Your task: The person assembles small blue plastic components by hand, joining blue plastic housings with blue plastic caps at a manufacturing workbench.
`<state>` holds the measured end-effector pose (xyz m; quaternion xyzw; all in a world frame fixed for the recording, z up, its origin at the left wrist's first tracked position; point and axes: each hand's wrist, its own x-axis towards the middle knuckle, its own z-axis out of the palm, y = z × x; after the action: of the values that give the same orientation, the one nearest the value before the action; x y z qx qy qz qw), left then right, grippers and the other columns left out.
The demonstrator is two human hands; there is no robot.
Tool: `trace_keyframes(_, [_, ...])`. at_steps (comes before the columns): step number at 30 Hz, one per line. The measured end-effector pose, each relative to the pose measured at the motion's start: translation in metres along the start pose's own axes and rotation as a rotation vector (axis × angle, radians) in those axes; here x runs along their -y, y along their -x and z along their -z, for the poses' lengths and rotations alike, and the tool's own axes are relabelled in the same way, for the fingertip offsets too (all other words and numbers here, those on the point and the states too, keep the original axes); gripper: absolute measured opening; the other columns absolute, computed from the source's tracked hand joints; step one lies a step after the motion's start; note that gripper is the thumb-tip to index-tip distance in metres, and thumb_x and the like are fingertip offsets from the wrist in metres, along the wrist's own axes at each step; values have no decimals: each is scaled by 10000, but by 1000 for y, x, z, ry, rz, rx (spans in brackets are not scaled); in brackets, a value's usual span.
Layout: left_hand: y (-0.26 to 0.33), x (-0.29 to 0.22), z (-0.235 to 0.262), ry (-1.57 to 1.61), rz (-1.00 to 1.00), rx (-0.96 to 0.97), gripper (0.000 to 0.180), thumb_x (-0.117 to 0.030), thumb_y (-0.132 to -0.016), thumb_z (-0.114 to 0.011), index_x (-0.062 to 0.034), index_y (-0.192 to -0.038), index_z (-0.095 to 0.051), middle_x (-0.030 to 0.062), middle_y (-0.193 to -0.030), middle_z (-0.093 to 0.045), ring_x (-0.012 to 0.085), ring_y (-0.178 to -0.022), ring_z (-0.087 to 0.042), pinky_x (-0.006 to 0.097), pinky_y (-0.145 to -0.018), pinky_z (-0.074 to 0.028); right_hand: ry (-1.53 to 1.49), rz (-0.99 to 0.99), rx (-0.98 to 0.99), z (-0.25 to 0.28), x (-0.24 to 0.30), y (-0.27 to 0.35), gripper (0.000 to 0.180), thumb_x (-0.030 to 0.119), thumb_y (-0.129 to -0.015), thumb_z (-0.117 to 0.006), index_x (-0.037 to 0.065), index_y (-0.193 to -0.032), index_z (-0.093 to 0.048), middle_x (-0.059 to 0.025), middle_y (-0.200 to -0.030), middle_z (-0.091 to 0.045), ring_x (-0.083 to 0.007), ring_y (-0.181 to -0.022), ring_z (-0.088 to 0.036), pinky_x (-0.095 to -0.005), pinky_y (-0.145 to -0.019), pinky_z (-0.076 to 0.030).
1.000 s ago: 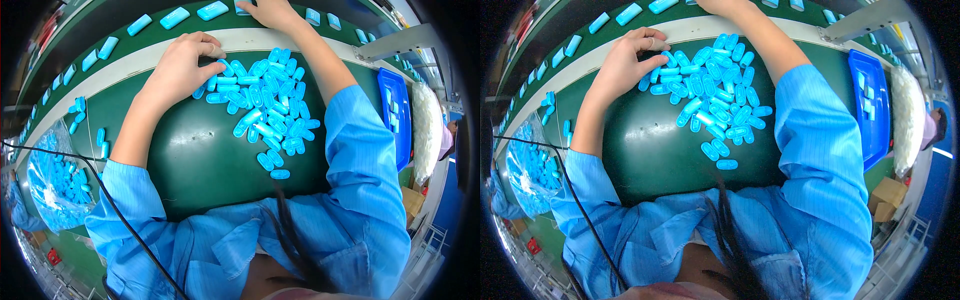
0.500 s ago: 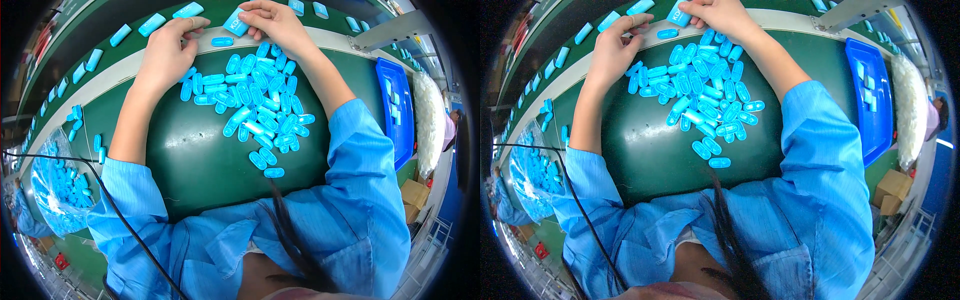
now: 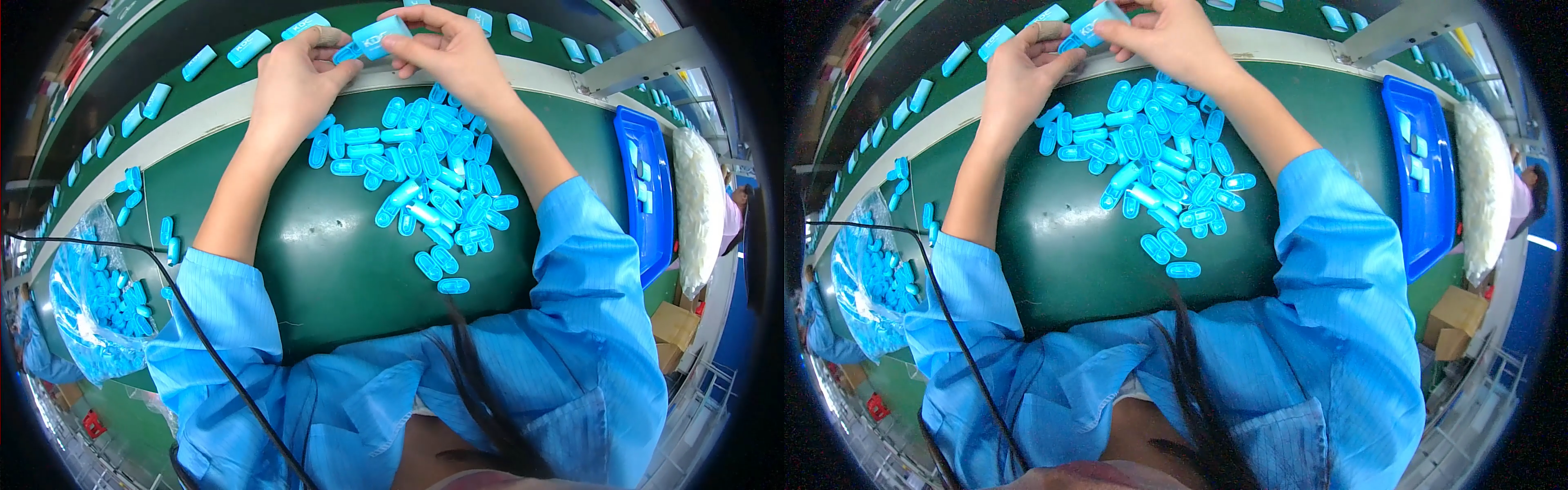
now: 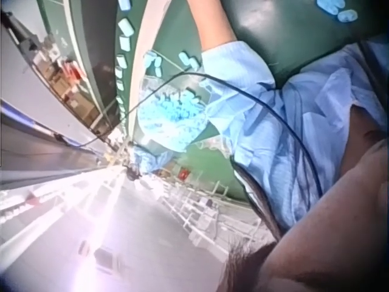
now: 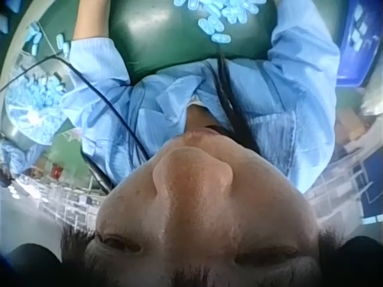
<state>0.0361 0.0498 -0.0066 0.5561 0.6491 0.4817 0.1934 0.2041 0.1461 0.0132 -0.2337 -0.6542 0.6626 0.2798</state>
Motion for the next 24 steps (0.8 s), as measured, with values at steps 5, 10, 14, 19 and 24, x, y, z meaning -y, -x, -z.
trace_keyframes(5, [-6,-5,16,857,386,266,282,-72,-853,-635,77,-1084,-572,155,-1039,-620,220,-937,-650,255,-854,-534,275,280,-49,-11,5,4,270,20,-838,-641,-47,-1085,-555,-76,-923,-631,-108,-809,-621,-221,-693,-507])
trace_keyframes(10, [-5,5,13,867,334,225,295,-52,-871,-607,82,-1126,-546,164,-1035,-619,230,-968,-641,275,-885,-530,281,125,-69,-4,3,0,242,-2,-845,-620,-49,-1074,-557,-81,-931,-639,-109,-824,-628,-227,-710,-517])
trace_keyframes(14, [-4,1,2,895,293,95,322,-53,-889,-584,66,-1182,-520,142,-1048,-626,213,-1008,-621,282,-889,-526,136,39,-65,10,-18,-3,321,88,-855,-652,-23,-1142,-557,-114,-1022,-657,-164,-891,-657,-267,-818,-529])
trace_keyframes(19, [4,-4,-10,771,209,16,313,-76,-904,-571,15,-1202,-544,105,-1057,-640,143,-961,-616,262,-862,-522,17,-10,-31,3,-17,-2,324,95,-861,-648,-25,-1146,-552,-122,-1027,-656,-163,-893,-658,-257,-823,-530])
trace_keyframes(24, [5,-3,-7,564,143,19,318,-99,-896,-588,-2,-1199,-576,96,-986,-674,120,-863,-636,247,-802,-519,73,50,-45,8,-25,1,348,124,-860,-649,-10,-1166,-551,-124,-1048,-650,-192,-912,-656,-277,-830,-528])
